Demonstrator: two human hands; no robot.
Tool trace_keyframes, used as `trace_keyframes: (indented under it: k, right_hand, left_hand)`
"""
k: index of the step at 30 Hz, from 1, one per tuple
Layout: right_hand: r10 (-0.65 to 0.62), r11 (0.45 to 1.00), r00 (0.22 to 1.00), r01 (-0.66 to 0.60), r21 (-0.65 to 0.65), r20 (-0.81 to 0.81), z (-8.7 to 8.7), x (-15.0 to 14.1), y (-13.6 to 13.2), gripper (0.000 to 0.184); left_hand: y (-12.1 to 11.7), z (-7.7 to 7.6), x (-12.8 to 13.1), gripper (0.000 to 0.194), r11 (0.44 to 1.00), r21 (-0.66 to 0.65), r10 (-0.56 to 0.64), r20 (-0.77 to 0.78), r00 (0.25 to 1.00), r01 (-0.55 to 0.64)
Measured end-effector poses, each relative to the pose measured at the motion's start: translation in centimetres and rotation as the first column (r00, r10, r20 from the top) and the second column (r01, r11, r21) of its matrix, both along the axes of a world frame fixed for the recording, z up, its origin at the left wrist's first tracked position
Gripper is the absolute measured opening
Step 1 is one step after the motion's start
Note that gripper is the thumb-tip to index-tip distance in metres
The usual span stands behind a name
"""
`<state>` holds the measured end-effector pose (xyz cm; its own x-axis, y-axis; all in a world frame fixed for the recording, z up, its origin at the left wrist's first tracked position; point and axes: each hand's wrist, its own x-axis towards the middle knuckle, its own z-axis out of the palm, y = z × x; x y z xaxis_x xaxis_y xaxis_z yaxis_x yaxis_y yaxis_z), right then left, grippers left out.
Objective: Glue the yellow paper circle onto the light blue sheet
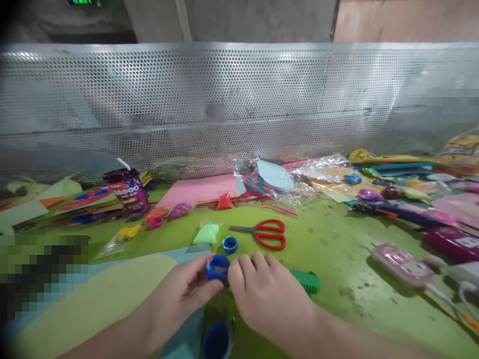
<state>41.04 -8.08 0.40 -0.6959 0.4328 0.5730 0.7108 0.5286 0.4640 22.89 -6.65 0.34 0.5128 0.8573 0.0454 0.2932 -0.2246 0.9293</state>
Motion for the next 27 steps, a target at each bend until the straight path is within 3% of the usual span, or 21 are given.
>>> trace_keyframes:
  k: [4, 12, 21, 27]
  right_hand:
    - [-0.019, 0.999, 1.0, 0.02, 0.027, -0.012, 0.1, -0.45, -0.06, 0.025]
    - [-0.053, 0.998, 0.998, 0.054, 0.034, -0.017, 0.45, 0.11, 0.06, 0.024]
    - [-0.008, 1.0, 1.0, 0.008, -0.028, -0.002, 0.02, 0.28, 0.18, 0.019]
    - [0.028, 1.0, 0.999, -0.028, 0.007, -0.015, 0.33, 0.39, 0.3, 0.023]
  left_hand:
    - [-0.1, 0.17, 0.13, 0.024, 0.995, 0.086, 0.059, -0.089, 0.994, -0.051]
    - [-0.37, 0.54, 0.5, 0.027, 0.993, -0.048, 0.116, 0.081, 0.99, -0.112]
    - [-0.73, 0.84, 0.25, 0.024, 1.0, -0.026, 0.016, -0.028, 0.999, -0.017]
    - [-0.74, 0.66, 0.11, 0.025, 0.992, -0.111, -0.042, 0.115, 0.993, 0.055]
